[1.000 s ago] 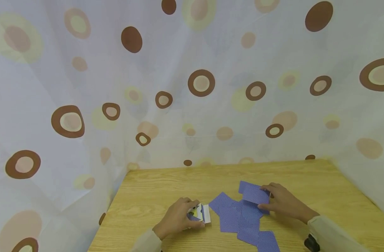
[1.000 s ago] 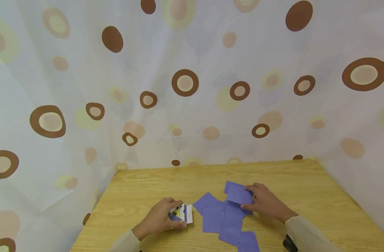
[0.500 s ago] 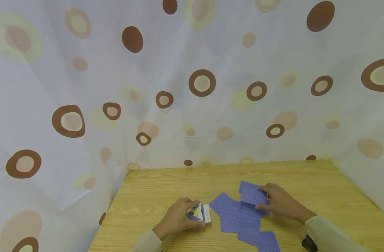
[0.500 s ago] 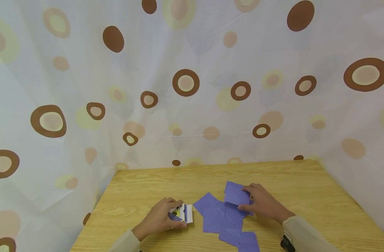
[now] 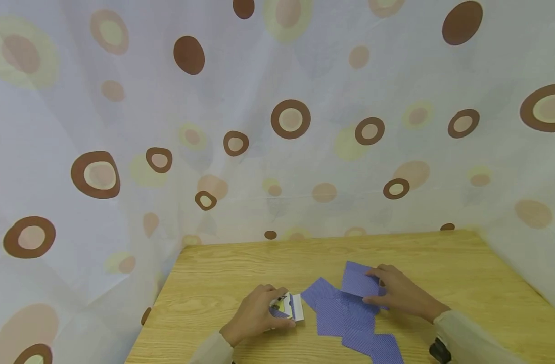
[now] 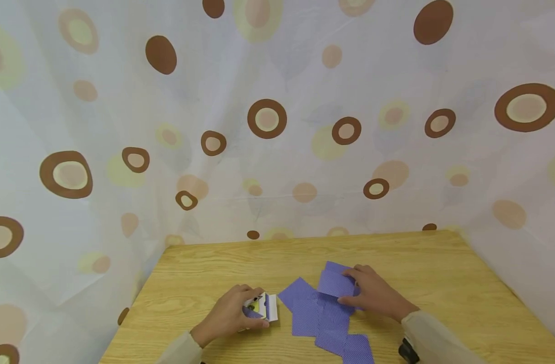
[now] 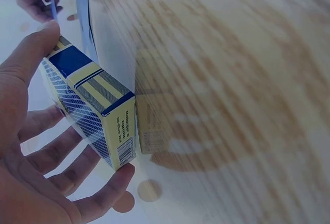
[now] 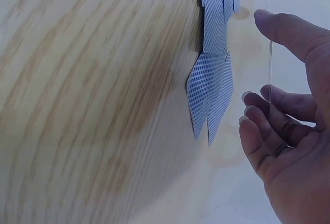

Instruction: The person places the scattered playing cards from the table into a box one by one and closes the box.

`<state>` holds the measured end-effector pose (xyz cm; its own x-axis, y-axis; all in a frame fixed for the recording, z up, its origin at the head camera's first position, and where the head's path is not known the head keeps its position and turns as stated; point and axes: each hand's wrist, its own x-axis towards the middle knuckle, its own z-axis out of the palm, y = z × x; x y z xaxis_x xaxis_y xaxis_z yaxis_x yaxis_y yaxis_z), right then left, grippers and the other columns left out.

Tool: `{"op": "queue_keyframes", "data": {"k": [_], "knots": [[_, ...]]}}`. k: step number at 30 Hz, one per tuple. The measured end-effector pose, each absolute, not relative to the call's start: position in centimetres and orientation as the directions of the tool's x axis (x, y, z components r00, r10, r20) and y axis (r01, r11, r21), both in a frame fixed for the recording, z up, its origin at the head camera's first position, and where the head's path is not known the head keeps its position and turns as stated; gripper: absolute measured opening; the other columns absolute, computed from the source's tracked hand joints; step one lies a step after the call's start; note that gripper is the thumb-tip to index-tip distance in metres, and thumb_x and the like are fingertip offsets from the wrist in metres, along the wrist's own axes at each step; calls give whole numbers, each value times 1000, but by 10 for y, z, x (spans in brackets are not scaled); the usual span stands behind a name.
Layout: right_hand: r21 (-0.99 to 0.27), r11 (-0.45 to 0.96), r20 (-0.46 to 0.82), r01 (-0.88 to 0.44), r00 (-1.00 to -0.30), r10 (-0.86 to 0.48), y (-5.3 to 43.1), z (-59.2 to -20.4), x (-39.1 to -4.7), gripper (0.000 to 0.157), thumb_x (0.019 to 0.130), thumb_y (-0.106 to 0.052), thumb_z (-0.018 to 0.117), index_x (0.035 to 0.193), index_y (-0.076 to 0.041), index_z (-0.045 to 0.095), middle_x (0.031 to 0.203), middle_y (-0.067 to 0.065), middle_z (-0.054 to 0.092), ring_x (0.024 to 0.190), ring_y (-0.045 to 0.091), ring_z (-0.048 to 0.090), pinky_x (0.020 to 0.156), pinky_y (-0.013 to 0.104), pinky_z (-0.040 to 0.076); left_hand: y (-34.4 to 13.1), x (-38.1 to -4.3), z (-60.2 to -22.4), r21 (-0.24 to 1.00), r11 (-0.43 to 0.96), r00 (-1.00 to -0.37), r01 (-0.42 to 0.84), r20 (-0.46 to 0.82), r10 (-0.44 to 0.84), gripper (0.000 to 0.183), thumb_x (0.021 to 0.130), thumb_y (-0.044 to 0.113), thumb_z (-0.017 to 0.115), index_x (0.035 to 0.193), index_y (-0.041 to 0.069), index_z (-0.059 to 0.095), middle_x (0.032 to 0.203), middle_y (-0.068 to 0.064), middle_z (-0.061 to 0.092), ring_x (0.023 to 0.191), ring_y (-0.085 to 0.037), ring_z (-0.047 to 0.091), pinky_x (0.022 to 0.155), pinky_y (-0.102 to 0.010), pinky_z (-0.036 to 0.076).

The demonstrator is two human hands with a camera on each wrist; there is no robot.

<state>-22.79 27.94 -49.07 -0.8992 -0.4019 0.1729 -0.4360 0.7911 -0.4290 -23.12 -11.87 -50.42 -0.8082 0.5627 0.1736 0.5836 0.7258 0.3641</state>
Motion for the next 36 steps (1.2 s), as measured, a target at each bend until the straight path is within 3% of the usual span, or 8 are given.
{"op": "queue_keyframes", "data": {"k": [10, 23, 36], "knots": [[-442, 774, 183, -454, -890, -418, 261, -488, -233, 72, 84, -49, 83, 131, 3, 64, 108, 2, 61, 97, 17, 55, 80, 40, 52, -119, -232, -502, 358, 724, -805, 590, 180, 566, 83, 77, 64, 82, 140, 12, 65, 120, -4, 67, 100, -11, 55, 79, -27, 50], [-490, 752, 149, -442, -892, -427, 246, -486, -233, 72, 84, -51, 83, 131, 0, 64, 128, 14, 60, 108, 26, 57, 87, 47, 52, -120, -231, -502, 354, 717, -797, 601, 194, 572, 82, 77, 65, 81, 139, 12, 66, 121, -5, 68, 100, -12, 56, 80, -29, 51], [-488, 725, 179, -487, -868, -463, 234, -485, -230, 72, 84, -52, 83, 132, -2, 64, 130, 14, 59, 107, 23, 58, 85, 44, 54, -118, -232, -504, 337, 728, -800, 596, 181, 572, 83, 78, 66, 80, 140, 13, 65, 123, -6, 67, 106, -17, 58, 82, -31, 52]]}}
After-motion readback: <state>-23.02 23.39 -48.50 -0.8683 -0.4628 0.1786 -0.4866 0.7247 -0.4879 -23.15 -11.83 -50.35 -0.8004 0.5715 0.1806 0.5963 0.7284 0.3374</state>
